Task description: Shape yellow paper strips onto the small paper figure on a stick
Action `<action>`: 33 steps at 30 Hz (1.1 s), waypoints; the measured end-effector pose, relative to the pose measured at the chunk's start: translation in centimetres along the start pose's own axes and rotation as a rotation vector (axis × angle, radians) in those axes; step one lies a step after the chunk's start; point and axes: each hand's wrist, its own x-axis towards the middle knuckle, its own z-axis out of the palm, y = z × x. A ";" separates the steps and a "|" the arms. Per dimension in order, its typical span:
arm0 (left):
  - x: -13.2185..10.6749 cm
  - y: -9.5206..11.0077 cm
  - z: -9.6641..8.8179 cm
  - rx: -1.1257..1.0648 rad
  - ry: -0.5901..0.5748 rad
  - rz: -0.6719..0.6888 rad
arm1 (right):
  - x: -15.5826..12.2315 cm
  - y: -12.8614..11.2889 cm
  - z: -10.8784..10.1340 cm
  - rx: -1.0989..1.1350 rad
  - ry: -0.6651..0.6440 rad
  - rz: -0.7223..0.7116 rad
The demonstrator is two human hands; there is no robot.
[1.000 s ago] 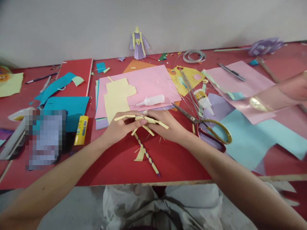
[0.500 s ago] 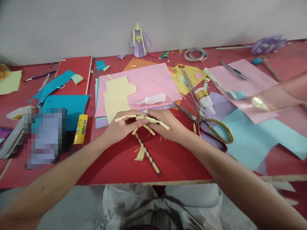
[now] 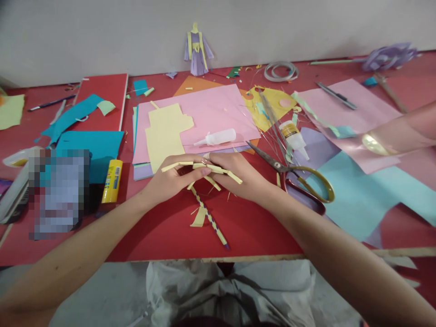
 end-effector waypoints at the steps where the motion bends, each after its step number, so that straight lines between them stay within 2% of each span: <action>1: 0.0 0.0 0.0 0.001 -0.003 0.005 | 0.0 0.0 0.0 0.001 -0.002 -0.001; 16: 0.0 -0.1 -0.1 0.024 -0.026 0.039 | -0.2 -0.1 -0.1 -0.026 -0.018 -0.027; 27: -0.1 -0.4 -0.3 0.108 -0.066 0.065 | 0.0 -0.5 -0.2 0.007 -0.046 0.010; 33: -0.1 -0.4 -0.3 0.133 -0.069 0.069 | -0.1 -0.5 -0.2 -0.048 -0.057 -0.007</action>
